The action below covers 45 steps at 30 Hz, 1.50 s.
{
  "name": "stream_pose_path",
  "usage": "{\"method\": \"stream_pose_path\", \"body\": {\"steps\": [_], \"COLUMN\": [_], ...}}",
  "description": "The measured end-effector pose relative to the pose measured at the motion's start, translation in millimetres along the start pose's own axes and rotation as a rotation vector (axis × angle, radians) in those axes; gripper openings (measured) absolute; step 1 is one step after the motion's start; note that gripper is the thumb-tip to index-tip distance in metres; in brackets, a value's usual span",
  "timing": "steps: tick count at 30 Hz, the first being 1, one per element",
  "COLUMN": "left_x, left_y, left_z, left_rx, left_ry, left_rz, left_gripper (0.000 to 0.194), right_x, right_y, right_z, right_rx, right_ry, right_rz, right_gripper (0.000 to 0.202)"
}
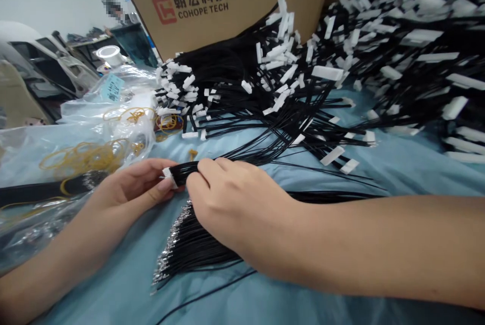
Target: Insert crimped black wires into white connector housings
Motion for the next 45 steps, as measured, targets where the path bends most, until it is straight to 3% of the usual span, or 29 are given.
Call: {"method": "stream_pose_path", "body": {"steps": [4, 10, 16, 23, 36, 45], "left_x": [0.5, -1.2, -1.1, -5.1, 3.2, 4.1], "left_y": [0.3, 0.9, 2.5, 6.8, 3.4, 0.7], "left_z": [-1.2, -2.3, -2.0, -0.2, -0.3, -3.3], "left_rx": [-0.027, -0.028, -0.056, -0.106, -0.059, -0.042], "left_ry": [0.002, -0.004, -0.022, -0.017, 0.053, -0.006], "left_rz": [0.016, 0.015, 0.044, 0.017, -0.026, 0.073], "left_gripper": [0.008, 0.012, 0.013, 0.020, 0.014, 0.017], "right_x": [-0.1, 6.3, -1.0, -14.1, -8.3, -8.5], "right_y": [-5.5, -17.1, -18.4, -21.4, -18.7, -14.2], "right_z": [1.5, 1.6, 2.9, 3.8, 6.8, 7.6], "right_rx": [0.039, 0.199, 0.245, 0.117, 0.047, 0.014], "right_ry": [0.071, 0.298, 0.199, 0.054, 0.088, 0.040], "right_rz": [0.047, 0.398, 0.409, 0.168, 0.184, 0.107], "right_gripper": [0.008, 0.009, 0.009, 0.009, 0.014, 0.015]}}
Point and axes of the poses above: each hand's wrist, its own z-axis towards the middle knuckle, its own x-axis out of the palm, y = z × x, the point moved 5 cm from there along z, towards the middle knuckle
